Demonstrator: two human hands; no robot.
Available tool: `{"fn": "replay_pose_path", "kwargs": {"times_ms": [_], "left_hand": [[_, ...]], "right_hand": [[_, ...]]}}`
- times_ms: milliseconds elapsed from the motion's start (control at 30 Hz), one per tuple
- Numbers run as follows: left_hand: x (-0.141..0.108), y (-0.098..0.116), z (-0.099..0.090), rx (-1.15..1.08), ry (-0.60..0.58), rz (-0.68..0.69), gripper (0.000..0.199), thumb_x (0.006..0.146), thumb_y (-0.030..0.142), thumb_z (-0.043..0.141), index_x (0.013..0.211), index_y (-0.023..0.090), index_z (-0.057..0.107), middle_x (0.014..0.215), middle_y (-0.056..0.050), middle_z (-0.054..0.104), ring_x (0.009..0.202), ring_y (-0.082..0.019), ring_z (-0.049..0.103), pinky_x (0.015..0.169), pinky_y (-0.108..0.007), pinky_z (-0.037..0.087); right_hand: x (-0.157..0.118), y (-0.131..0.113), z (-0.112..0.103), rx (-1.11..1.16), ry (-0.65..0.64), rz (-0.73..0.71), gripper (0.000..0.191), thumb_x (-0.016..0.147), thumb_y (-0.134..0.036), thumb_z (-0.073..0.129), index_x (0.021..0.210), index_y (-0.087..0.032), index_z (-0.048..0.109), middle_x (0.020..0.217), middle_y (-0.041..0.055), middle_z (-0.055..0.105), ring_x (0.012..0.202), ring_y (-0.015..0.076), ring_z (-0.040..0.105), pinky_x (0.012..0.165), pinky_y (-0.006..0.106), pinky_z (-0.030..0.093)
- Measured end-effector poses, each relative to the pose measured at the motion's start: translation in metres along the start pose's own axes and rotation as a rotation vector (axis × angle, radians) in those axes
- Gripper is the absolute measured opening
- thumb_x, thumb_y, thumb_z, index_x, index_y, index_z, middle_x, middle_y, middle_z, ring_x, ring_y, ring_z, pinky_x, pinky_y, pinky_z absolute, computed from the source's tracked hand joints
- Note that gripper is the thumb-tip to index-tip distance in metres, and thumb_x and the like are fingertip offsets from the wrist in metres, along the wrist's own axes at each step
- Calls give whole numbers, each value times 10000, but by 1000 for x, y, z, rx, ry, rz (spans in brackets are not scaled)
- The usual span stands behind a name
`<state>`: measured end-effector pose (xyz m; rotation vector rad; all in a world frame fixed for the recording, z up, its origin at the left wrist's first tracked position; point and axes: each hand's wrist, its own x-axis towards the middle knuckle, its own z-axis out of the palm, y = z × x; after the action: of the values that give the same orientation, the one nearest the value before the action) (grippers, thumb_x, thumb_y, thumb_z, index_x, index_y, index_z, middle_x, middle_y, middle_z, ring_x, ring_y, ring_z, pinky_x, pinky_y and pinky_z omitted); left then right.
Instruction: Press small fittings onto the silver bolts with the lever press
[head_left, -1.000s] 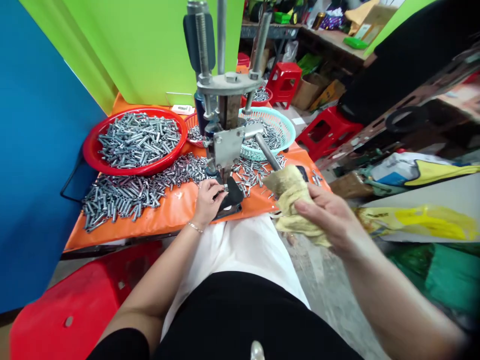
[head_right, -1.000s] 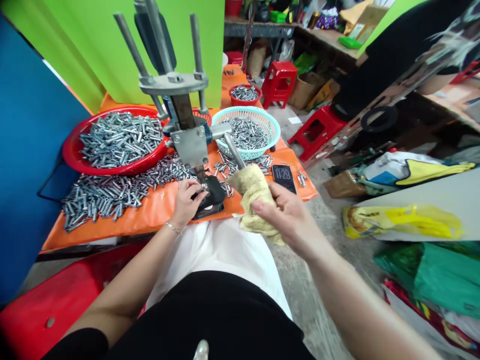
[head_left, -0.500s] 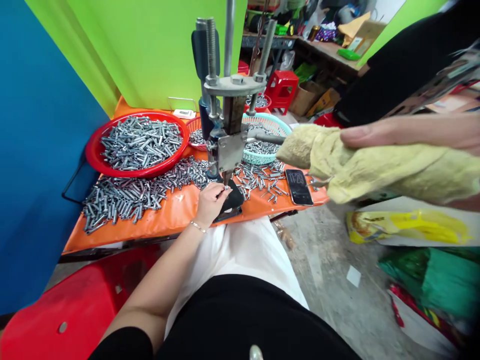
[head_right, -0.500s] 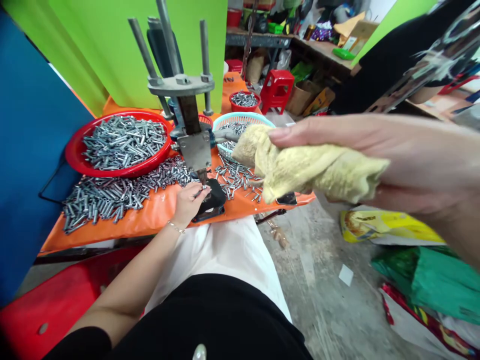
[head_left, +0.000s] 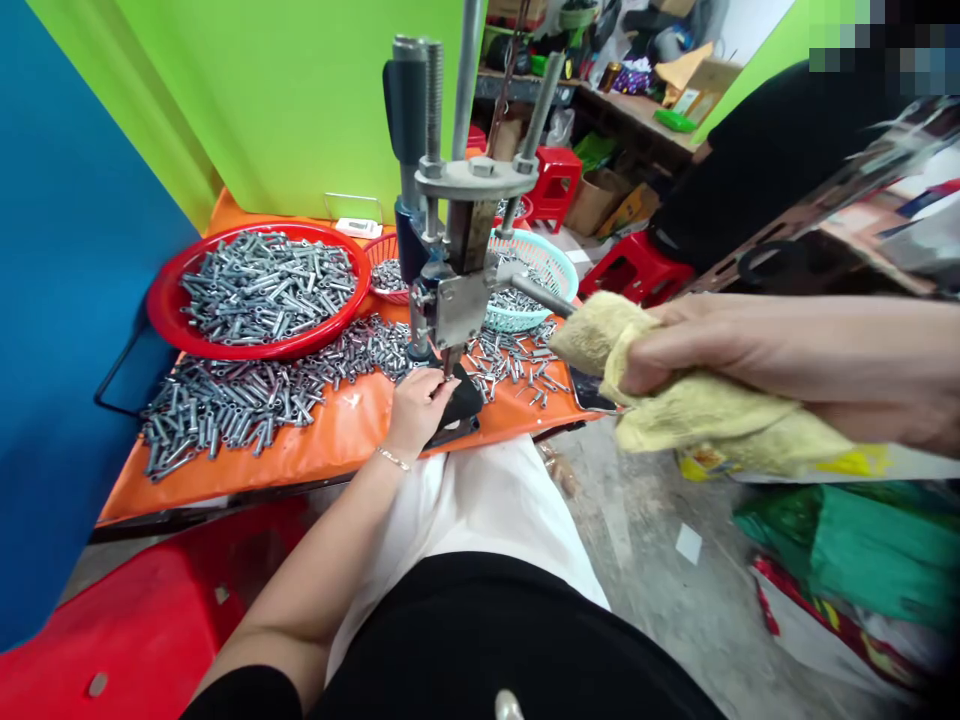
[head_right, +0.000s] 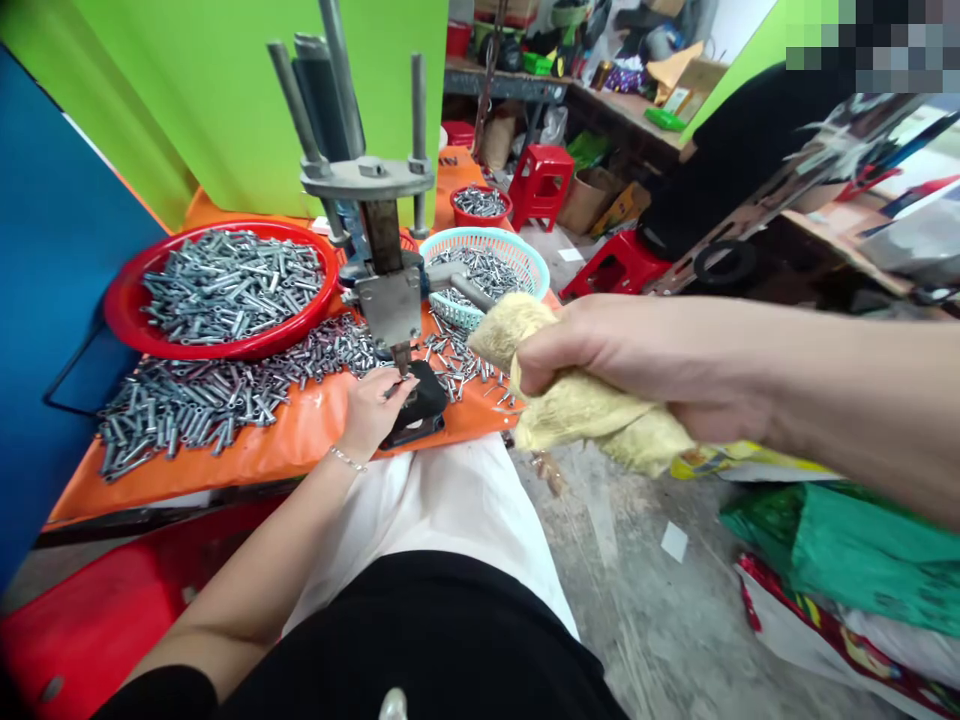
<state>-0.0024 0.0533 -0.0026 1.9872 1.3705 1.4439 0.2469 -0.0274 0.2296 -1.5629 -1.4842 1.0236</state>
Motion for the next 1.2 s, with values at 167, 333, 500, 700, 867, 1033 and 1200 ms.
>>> {"fn": "replay_pose_path", "kwargs": {"times_ms": [167, 333, 500, 700, 867, 1033, 1200], "left_hand": [[-8, -2, -2, -167, -40, -141, 204, 819, 176, 695, 1018, 210, 668, 1051, -64, 703, 976, -206, 680, 904, -361, 578], [-16, 0, 5, -240, -5, -249, 365, 721, 102, 624, 1072, 203, 618, 1010, -49, 677, 935, -195, 668, 873, -340, 572], [-14, 4, 3, -193, -14, -281, 330, 700, 119, 618, 1020, 199, 615, 981, -44, 677, 909, -198, 656, 866, -340, 548], [-7, 5, 0, -169, -30, -239, 105, 871, 296, 640, 913, 203, 666, 933, -47, 696, 880, -184, 647, 839, -320, 522], [-4, 6, -7, -330, -83, -331, 250, 885, 396, 677, 748, 191, 715, 1014, -90, 711, 1007, -218, 670, 927, -370, 532], [-13, 16, -21, -600, -148, -547, 240, 851, 414, 727, 808, 188, 795, 1259, -130, 705, 1235, -280, 634, 956, -382, 554], [-24, 16, -46, -551, -146, -549, 258, 902, 407, 669, 822, 193, 790, 1285, -127, 708, 1224, -279, 646, 966, -405, 556]], "right_hand": [[17, 18, 33, -52, -170, 174, 264, 753, -288, 736, 994, -185, 713, 680, 20, 667, 498, 146, 605, 424, 252, 478], [64, 125, 105, 11, 104, -255, 387, 799, -447, 650, 1070, -172, 615, 890, 69, 689, 730, 177, 633, 686, 331, 551], [89, 169, 136, 50, 145, -388, 433, 841, -478, 662, 1149, -185, 579, 990, 86, 682, 850, 199, 636, 809, 351, 531], [62, 150, 118, 152, 92, -286, 442, 839, -470, 710, 1156, -184, 598, 968, 56, 676, 820, 171, 609, 739, 291, 523], [25, 117, 89, 371, -39, -57, 488, 873, -609, 656, 1137, -199, 626, 909, 46, 669, 732, 158, 611, 637, 274, 530], [7, 95, 52, 402, -117, 11, 757, 873, -834, 429, 1169, -189, 691, 937, 111, 725, 899, 279, 717, 662, 355, 587], [22, 119, 65, 378, -133, 30, 652, 927, -755, 461, 1226, -221, 686, 1021, 91, 742, 991, 269, 722, 745, 351, 615]]}}
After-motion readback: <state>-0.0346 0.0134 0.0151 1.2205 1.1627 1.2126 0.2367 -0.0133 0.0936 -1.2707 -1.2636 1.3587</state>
